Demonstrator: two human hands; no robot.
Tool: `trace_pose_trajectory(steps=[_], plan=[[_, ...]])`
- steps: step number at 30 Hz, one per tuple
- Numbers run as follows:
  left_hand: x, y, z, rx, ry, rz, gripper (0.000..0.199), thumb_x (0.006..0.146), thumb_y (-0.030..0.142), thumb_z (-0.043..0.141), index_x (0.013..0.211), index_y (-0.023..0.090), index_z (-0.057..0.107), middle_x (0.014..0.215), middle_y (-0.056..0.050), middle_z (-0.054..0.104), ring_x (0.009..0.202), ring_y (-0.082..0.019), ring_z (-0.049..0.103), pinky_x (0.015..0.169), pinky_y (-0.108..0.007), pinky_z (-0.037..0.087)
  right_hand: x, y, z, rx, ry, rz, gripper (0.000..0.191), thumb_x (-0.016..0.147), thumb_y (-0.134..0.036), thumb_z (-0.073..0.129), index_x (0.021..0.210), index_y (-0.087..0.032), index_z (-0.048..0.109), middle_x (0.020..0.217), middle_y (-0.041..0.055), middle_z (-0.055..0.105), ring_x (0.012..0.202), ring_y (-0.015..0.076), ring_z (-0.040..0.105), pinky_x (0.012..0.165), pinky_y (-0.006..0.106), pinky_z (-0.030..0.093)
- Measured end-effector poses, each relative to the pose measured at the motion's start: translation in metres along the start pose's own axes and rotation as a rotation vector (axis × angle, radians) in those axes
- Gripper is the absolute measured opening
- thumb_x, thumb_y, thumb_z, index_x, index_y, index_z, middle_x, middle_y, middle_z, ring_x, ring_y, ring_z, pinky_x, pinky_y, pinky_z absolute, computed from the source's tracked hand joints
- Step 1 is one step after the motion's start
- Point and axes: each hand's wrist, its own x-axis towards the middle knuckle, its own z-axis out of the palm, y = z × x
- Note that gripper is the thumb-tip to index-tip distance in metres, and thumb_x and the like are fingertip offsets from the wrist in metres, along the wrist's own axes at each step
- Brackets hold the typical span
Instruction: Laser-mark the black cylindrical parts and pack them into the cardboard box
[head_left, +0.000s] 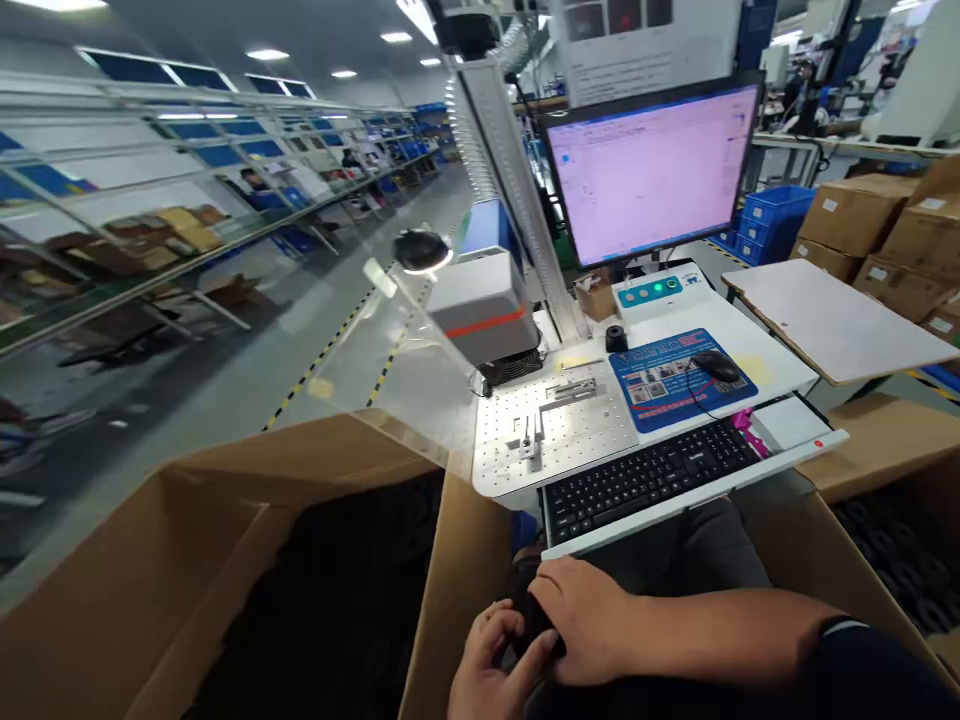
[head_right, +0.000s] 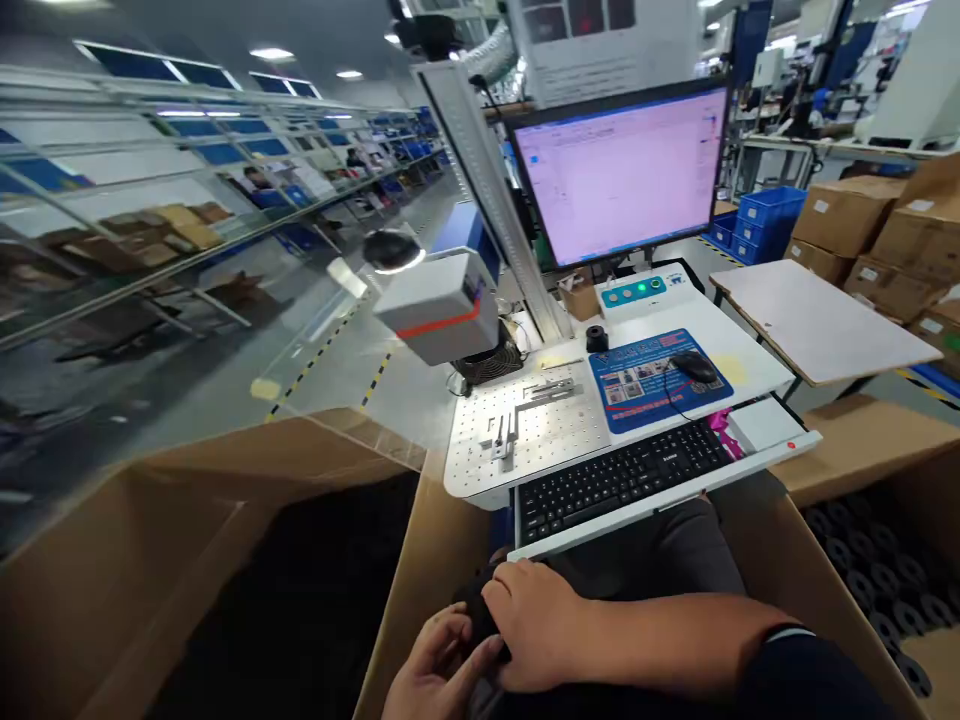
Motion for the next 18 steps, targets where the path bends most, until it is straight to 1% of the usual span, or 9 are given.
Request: trace_pose_trajectory(steps=[2, 4, 7, 10, 13, 15, 16, 18], plan=[[-0.001, -0.008, -0.009, 0.013, 0.023, 0.018, 0.054, 0.063, 0.073, 0.087, 0.071, 0.024, 0.066, 0.112, -0.012, 0.069, 0.122, -0.04, 0.065, 0.098, -0.048, 0.061, 0.007, -0.005, 0.006, 0.002, -0.025, -0.013, 0.05, 0.075, -0.038, 0.075, 0.118, -0.015, 0.064, 0.121, 0.0165, 0.064, 0.109, 0.0327, 0.061, 0.097, 0.048, 0.056], [-0.003, -0.013, -0.018, 0.015, 0.023, 0.034, 0.054, 0.063, 0.074, 0.086, 0.074, 0.024, 0.069, 0.112, -0.013, 0.068, 0.124, -0.041, 0.063, 0.102, -0.051, 0.059, 0.009, -0.007, 0.009, 0.044, -0.038, -0.025, 0.046, 0.074, -0.036, 0.074, 0.115, -0.017, 0.063, 0.12, 0.0147, 0.063, 0.109, 0.0312, 0.061, 0.098, 0.046, 0.056], [-0.01, -0.011, -0.024, -0.03, -0.05, 0.04, 0.056, 0.065, 0.076, 0.084, 0.085, 0.025, 0.075, 0.116, -0.015, 0.067, 0.124, -0.041, 0.061, 0.107, -0.054, 0.054, 0.007, -0.009, 0.009, 0.153, -0.021, 0.01, 0.048, 0.071, -0.033, 0.079, 0.114, -0.019, 0.063, 0.121, 0.0125, 0.063, 0.112, 0.0302, 0.061, 0.101, 0.046, 0.055], [-0.013, -0.007, -0.026, -0.106, -0.1, 0.054, 0.057, 0.068, 0.075, 0.084, 0.095, 0.025, 0.077, 0.116, -0.015, 0.067, 0.12, -0.038, 0.061, 0.107, -0.053, 0.053, 0.004, -0.007, 0.006, 0.239, -0.014, 0.051, 0.048, 0.07, -0.024, 0.079, 0.116, -0.022, 0.064, 0.12, 0.0096, 0.063, 0.111, 0.0281, 0.062, 0.101, 0.045, 0.055], [-0.013, -0.011, -0.029, -0.181, -0.085, 0.04, 0.059, 0.067, 0.07, 0.087, 0.102, 0.025, 0.075, 0.114, -0.013, 0.068, 0.111, -0.035, 0.065, 0.098, -0.048, 0.056, 0.001, -0.003, 0.004, 0.299, 0.007, 0.086, 0.049, 0.069, -0.015, 0.074, 0.116, -0.024, 0.063, 0.12, 0.0079, 0.064, 0.113, 0.0268, 0.063, 0.101, 0.044, 0.055], [-0.013, -0.017, -0.032, -0.227, -0.065, -0.01, 0.058, 0.067, 0.064, 0.089, 0.104, 0.023, 0.072, 0.109, -0.011, 0.069, 0.101, -0.032, 0.068, 0.09, -0.043, 0.058, 0.001, 0.001, 0.003, 0.316, 0.053, 0.126, 0.053, 0.068, -0.014, 0.075, 0.118, -0.025, 0.063, 0.123, 0.0083, 0.063, 0.115, 0.0273, 0.064, 0.103, 0.046, 0.055], [-0.012, -0.021, -0.035, -0.249, -0.04, -0.042, 0.056, 0.068, 0.062, 0.089, 0.104, 0.023, 0.071, 0.105, -0.009, 0.07, 0.096, -0.03, 0.068, 0.086, -0.041, 0.058, 0.001, 0.005, 0.002, 0.316, 0.087, 0.14, 0.054, 0.068, -0.015, 0.076, 0.12, -0.026, 0.063, 0.125, 0.0087, 0.062, 0.117, 0.0279, 0.064, 0.105, 0.047, 0.055], [-0.008, -0.029, -0.043, -0.283, 0.072, -0.099, 0.05, 0.073, 0.06, 0.086, 0.1, 0.022, 0.067, 0.096, -0.006, 0.07, 0.086, -0.026, 0.068, 0.079, -0.036, 0.057, 0.006, 0.014, -0.005, 0.301, 0.173, 0.144, 0.056, 0.069, -0.019, 0.08, 0.122, -0.027, 0.063, 0.129, 0.0093, 0.061, 0.121, 0.0291, 0.063, 0.108, 0.048, 0.053]])
